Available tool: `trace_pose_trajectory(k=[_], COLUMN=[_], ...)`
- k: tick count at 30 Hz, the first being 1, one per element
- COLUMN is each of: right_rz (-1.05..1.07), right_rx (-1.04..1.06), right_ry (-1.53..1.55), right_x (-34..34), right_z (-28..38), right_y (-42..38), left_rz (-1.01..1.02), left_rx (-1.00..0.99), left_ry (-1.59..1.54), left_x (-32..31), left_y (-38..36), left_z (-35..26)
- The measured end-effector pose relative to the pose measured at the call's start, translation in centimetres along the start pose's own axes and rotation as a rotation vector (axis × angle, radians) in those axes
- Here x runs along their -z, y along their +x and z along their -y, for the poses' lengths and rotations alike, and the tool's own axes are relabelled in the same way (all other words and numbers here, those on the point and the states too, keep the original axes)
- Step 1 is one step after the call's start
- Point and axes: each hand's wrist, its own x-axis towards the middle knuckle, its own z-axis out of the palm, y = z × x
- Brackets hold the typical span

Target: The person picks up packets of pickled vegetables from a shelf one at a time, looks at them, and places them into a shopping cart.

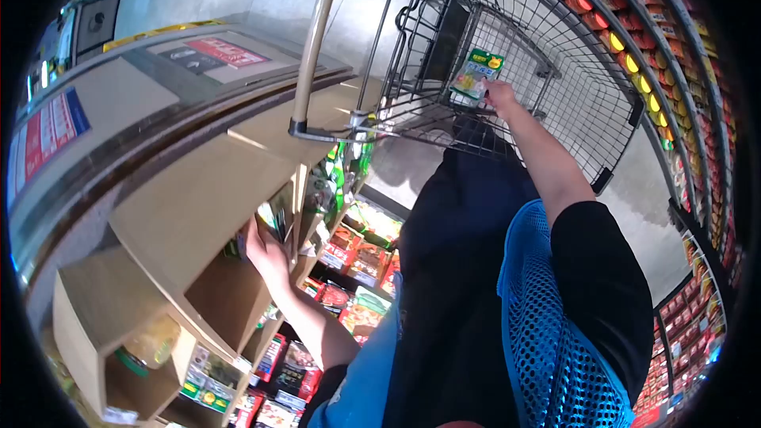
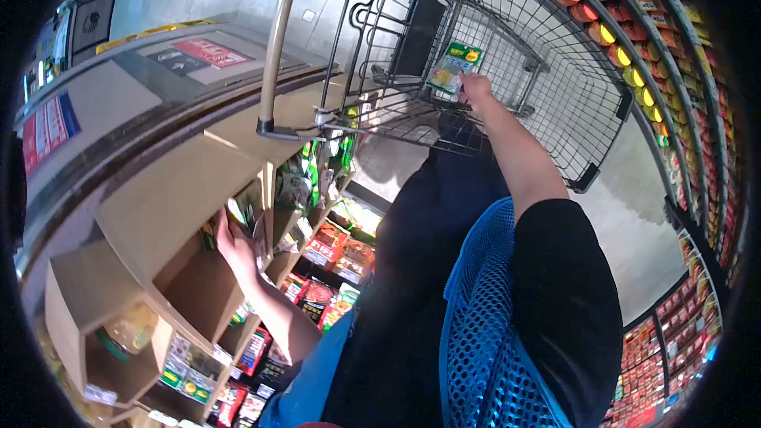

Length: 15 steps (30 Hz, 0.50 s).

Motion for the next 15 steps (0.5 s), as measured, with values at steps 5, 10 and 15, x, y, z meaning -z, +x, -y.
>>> trace_pose_trajectory(k=[5,10,15], right_rz=[0.075,0.271,0.693], right_rx=[0.17,0.299,0.468], right_ry=[0.062,0.271,0.428], right_x=[3.0,1.7,-5.3], right_z=[4.1,6.9,8.1], right_y=[-8.3,-21.7,-36.6], left_rz=[0.139,0.015,-0.43], left_rx=[-0.005,-0.134,-0.245], left_ry=[-0.05,-0.126,-0.446], left_x=[2.2,0.6,1.6], left_y=[0.2,-0.3,-4.6], left_z=[-2.6,0.3,-2.3])
